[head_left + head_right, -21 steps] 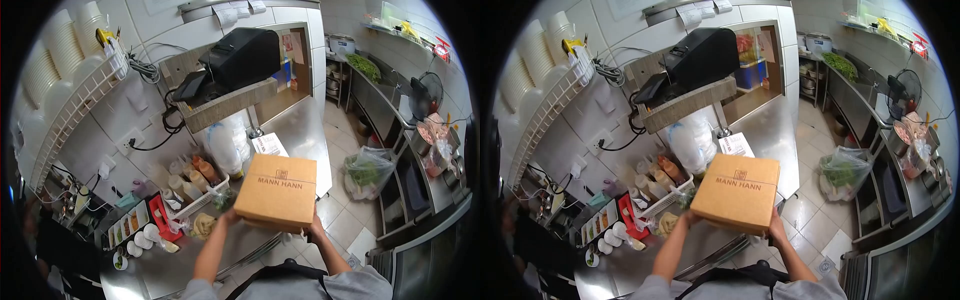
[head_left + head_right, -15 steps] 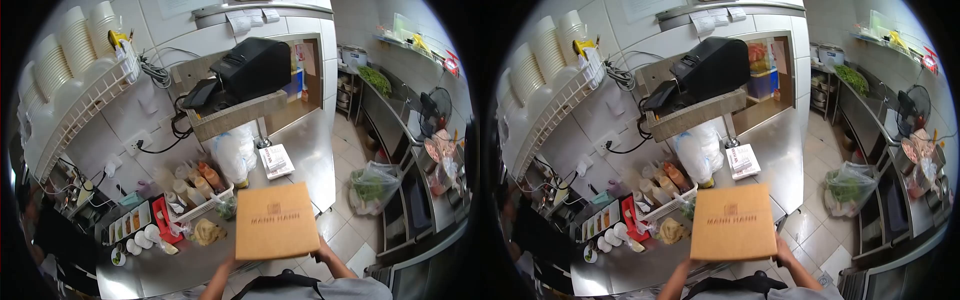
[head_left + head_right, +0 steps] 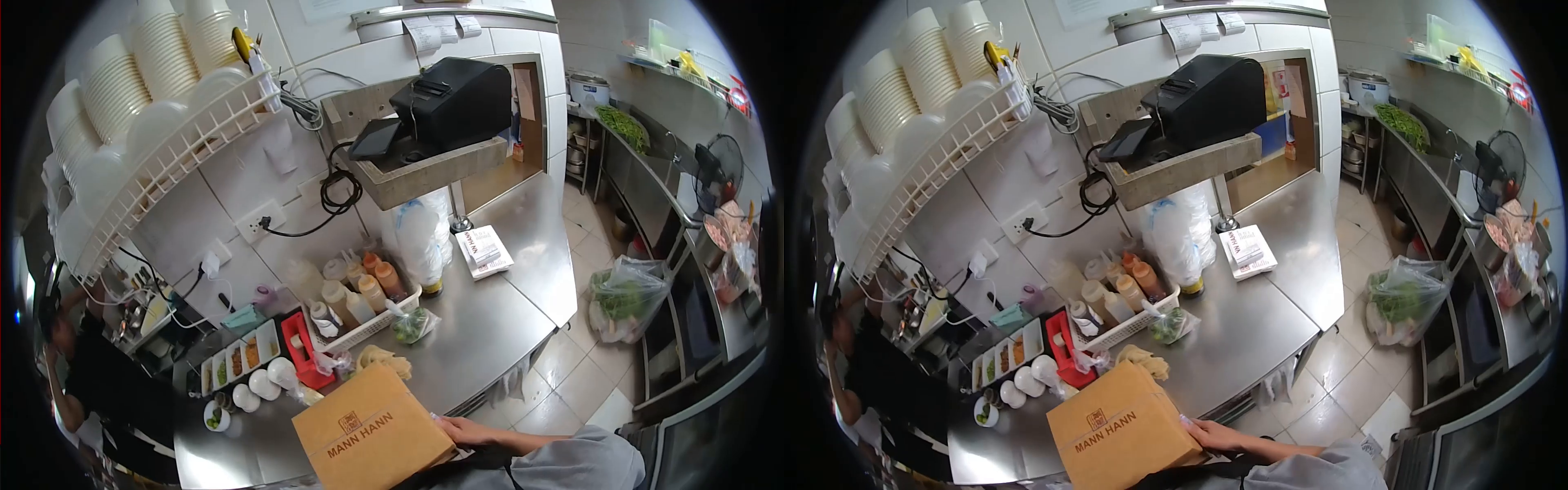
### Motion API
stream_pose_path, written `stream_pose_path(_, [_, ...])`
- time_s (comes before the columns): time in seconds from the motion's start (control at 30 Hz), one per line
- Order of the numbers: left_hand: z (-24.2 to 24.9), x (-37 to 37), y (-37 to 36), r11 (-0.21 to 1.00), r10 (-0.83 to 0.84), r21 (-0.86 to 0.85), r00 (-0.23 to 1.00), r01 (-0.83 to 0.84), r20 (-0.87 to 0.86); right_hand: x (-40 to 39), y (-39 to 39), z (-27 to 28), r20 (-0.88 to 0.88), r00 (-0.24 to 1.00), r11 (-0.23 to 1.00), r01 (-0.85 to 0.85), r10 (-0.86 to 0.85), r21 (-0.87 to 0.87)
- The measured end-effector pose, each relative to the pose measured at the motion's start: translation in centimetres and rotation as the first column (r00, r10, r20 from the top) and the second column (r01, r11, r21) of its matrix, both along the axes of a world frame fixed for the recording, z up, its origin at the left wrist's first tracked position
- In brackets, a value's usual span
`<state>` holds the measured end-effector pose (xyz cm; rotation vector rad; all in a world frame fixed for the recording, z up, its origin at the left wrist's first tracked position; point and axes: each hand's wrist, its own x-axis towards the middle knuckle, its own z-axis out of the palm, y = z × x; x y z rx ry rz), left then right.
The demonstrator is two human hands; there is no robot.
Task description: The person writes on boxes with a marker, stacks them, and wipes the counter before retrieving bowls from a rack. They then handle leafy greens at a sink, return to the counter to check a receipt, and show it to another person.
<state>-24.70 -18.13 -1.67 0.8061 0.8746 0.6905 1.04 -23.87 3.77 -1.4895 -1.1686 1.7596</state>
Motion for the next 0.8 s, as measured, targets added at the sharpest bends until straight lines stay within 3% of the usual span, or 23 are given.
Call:
stream_pose_path(0.07, [-0.4,-2.3,0.3,1.000,0.005,0.013,1.000,-0.005,0.007,-1.6,1.2,1.0,0.046,0.989,0.981,0.131,-0.139,0.140])
stream_pose_path(0.2, [-1.2,-6.8,0.5,0.998,-0.008,0.056,1.000,0.007,0.027,-2.4,3.3,-0.3,0.197,0.925,0.946,0.320,-0.325,0.055])
stream_pose_path(0.33, [-3.5,-10.0,0.9,0.982,-0.017,0.189,0.994,-0.005,0.110,-2.4,2.9,-0.7,0.111,0.893,0.899,0.432,-0.437,0.068])
stream_pose_path(0.4, [-4.7,-10.5,2.4,0.965,-0.002,0.257,0.984,-0.044,0.178,-1.3,3.1,-1.1,0.316,0.824,0.882,0.442,-0.471,0.163])
stream_pose_path(0.43, [-4.3,-10.5,3.5,0.986,0.088,0.129,0.983,-0.110,0.163,-0.9,2.9,0.5,0.298,0.722,0.780,0.555,-0.624,0.289])
stream_pose_path(0.47, [-4.0,-10.2,4.9,0.984,0.178,-0.002,0.975,-0.179,0.135,0.3,3.1,1.2,0.181,0.664,0.683,0.662,-0.726,0.310])
stream_pose_path(0.5, [3.3,-8.1,3.9,0.887,0.315,0.367,0.949,-0.282,-0.031,1.5,3.4,1.9,0.058,0.587,0.574,0.758,-0.807,0.311])
stream_pose_path(0.57, [9.4,-7.1,3.8,0.621,0.645,0.677,0.748,-0.395,-0.155,1.7,3.4,7.5,-0.185,0.579,0.496,0.794,-0.794,0.353])
stream_pose_path(0.6, [11.9,-6.3,3.7,0.624,0.651,0.671,0.741,-0.400,-0.163,1.2,4.1,8.9,-0.178,0.587,0.508,0.789,-0.790,0.346])
stream_pose_path(0.67, [16.3,-4.8,3.7,0.496,0.517,0.837,0.853,-0.232,-0.070,-1.2,5.9,10.9,-0.514,0.648,0.289,0.736,-0.562,0.612])
stream_pose_path(0.7, [18.1,-3.8,3.3,0.500,0.524,0.834,0.848,-0.235,-0.075,-2.5,6.3,11.7,-0.476,0.758,0.341,0.636,-0.447,0.692])
stream_pose_path(0.73, [19.6,-2.4,2.5,0.422,0.468,0.906,0.867,-0.048,-0.172,-3.8,6.4,12.6,-0.423,0.848,0.375,0.523,-0.319,0.765])
stream_pose_path(0.77, [20.4,-1.3,1.9,0.326,0.421,0.935,0.864,0.139,-0.275,-5.2,6.1,13.5,-0.285,0.925,0.493,0.376,-0.251,0.785])
stream_pose_path(0.8, [20.7,-0.7,1.4,0.334,0.429,0.933,0.859,0.135,-0.278,-6.4,5.6,14.4,-0.145,0.976,0.594,0.215,-0.164,0.775])
